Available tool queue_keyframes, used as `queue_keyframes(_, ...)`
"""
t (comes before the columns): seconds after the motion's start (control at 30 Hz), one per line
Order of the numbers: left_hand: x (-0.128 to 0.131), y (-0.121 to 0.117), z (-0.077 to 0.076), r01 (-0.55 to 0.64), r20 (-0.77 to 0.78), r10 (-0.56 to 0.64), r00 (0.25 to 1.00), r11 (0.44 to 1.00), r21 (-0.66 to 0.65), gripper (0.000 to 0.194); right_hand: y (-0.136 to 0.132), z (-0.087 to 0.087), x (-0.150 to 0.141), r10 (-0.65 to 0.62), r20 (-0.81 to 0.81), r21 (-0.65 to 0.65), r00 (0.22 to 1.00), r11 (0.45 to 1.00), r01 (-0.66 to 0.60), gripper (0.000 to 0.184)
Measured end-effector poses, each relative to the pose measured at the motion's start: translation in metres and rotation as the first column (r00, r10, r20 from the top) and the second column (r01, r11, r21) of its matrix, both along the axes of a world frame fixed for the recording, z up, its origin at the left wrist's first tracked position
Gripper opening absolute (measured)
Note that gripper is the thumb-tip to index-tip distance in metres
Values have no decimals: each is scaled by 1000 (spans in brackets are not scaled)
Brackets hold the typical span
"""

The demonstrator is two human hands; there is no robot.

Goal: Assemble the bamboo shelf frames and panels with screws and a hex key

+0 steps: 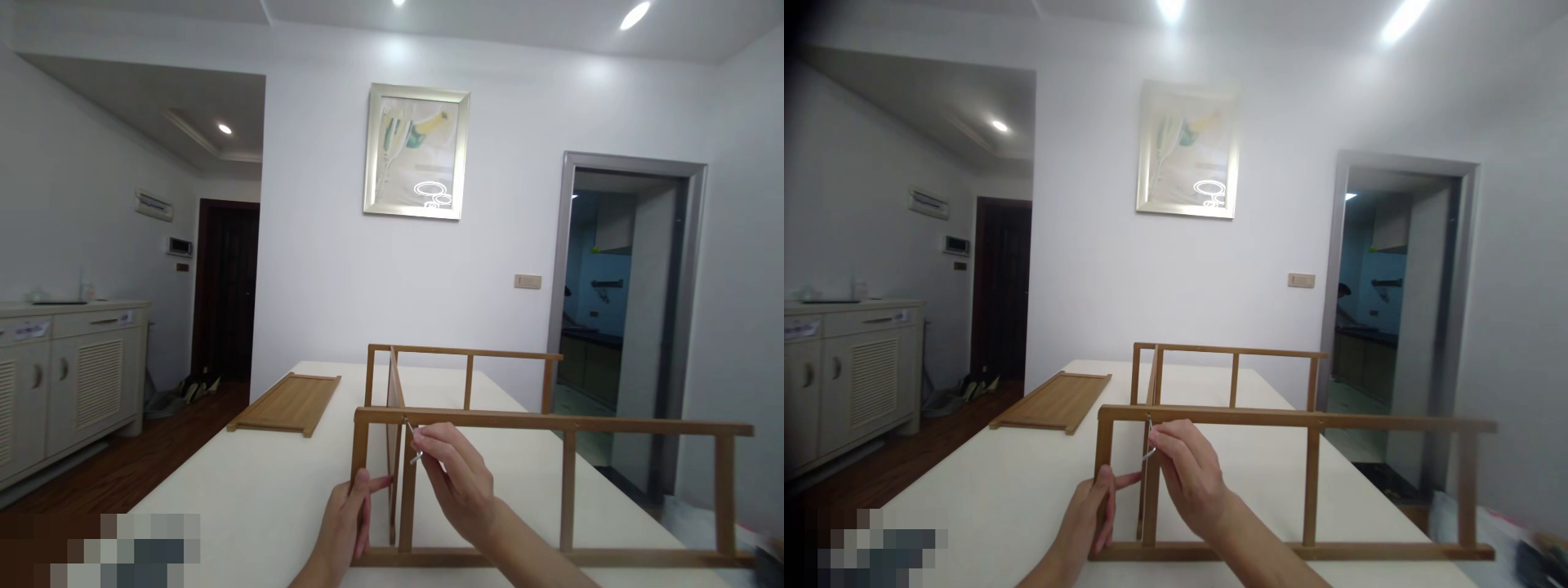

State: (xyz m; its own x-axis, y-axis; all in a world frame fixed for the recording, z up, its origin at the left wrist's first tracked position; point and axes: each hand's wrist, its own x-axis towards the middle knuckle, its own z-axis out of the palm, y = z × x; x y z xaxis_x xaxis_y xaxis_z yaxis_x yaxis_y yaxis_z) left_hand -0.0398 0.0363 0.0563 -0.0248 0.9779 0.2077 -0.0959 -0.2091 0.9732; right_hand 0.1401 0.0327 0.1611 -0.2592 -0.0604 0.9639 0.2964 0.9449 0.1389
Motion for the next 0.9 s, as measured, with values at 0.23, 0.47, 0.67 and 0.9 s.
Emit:
queue_keyframes(0.23, 0, -1, 0, -8, -9, 8, 1000, 1000, -2, 78, 0, 3, -3, 2, 23, -1, 1000, 1000, -2, 38)
queue_keyframes(0.47, 2, -5, 5, -49, -39, 48, 998, 998, -35, 79, -1, 6, -5, 6, 37, 0, 999, 1000, -6, 43)
queue_keyframes(0.67, 1, -5, 6, -37, -36, 35, 999, 998, -48, 80, 0, 6, -5, -25, 54, -9, 998, 1000, 25, 41)
queue_keyframes(0.9, 0, -3, 4, -37, -34, 35, 999, 998, -45, 84, -4, 13, -8, -49, -47, -84, 998, 995, 45, 32)
